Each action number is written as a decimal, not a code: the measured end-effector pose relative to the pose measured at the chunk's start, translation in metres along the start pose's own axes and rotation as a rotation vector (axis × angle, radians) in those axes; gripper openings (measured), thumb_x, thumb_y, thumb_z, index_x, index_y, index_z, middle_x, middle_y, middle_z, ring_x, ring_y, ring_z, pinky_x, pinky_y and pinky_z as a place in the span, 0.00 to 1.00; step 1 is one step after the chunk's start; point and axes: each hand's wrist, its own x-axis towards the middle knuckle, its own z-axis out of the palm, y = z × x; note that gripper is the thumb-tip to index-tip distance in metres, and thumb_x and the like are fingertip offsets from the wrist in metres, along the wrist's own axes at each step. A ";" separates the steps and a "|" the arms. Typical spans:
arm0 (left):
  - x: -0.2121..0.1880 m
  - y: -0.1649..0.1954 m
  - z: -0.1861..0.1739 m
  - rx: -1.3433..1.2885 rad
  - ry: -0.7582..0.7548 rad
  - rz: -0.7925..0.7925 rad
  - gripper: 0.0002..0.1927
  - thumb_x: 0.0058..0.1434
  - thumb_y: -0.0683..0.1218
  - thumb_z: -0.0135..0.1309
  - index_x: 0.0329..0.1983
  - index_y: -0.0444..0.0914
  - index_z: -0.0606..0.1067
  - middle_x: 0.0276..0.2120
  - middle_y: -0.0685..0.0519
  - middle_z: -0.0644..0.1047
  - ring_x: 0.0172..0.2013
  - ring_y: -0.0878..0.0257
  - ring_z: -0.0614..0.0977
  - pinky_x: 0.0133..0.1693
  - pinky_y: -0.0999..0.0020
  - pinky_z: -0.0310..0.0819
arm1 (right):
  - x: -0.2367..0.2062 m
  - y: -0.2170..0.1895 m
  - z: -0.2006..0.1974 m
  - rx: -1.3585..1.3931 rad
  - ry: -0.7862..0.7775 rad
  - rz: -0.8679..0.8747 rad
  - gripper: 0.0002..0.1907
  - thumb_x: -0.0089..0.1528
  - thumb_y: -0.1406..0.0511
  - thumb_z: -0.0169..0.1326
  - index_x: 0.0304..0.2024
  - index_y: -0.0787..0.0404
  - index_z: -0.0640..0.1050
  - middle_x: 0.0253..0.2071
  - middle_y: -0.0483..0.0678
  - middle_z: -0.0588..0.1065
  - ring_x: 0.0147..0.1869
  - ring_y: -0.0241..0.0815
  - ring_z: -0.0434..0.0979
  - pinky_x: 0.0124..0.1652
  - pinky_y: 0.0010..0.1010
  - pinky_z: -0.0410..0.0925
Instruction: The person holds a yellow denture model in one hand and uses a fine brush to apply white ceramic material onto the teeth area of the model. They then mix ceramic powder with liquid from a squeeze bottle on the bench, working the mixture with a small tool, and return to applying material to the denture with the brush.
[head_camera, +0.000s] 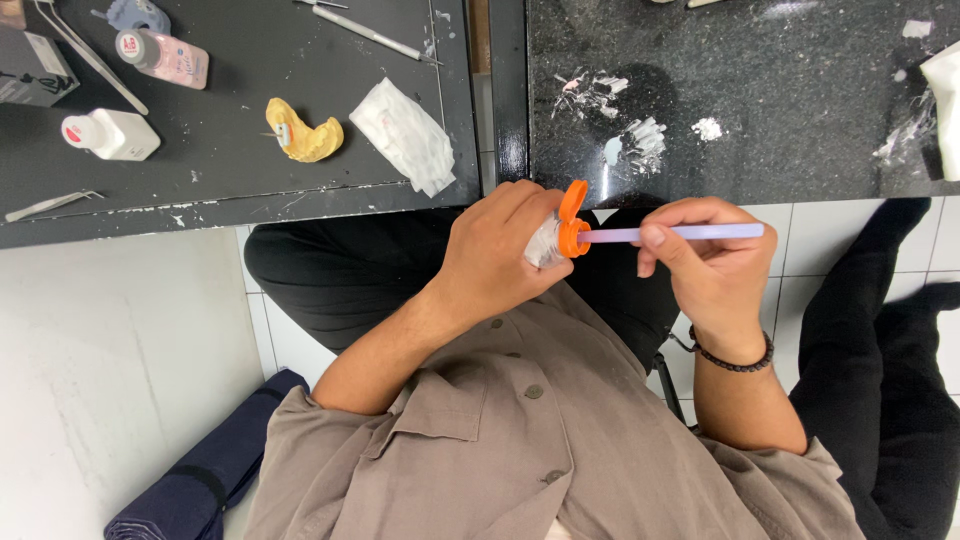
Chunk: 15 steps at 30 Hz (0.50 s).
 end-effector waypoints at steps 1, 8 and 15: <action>0.000 0.000 0.001 0.001 -0.005 -0.007 0.26 0.49 0.44 0.70 0.50 0.37 0.75 0.41 0.50 0.77 0.40 0.54 0.80 0.41 0.62 0.76 | 0.000 0.002 -0.002 0.004 0.013 0.004 0.04 0.69 0.75 0.60 0.41 0.73 0.77 0.34 0.54 0.78 0.30 0.37 0.78 0.33 0.25 0.71; 0.006 -0.008 0.010 -0.013 0.013 -0.050 0.28 0.48 0.44 0.68 0.53 0.38 0.73 0.44 0.48 0.77 0.44 0.51 0.81 0.45 0.60 0.78 | -0.002 0.014 -0.028 0.211 0.118 -0.038 0.06 0.71 0.74 0.61 0.41 0.73 0.77 0.35 0.56 0.78 0.31 0.38 0.78 0.31 0.25 0.72; 0.003 -0.009 0.013 -0.042 0.023 -0.085 0.26 0.49 0.43 0.67 0.53 0.37 0.74 0.44 0.49 0.77 0.43 0.51 0.81 0.43 0.61 0.78 | -0.002 0.024 -0.071 0.274 0.253 -0.158 0.06 0.77 0.75 0.59 0.44 0.73 0.76 0.37 0.59 0.78 0.33 0.41 0.78 0.33 0.28 0.72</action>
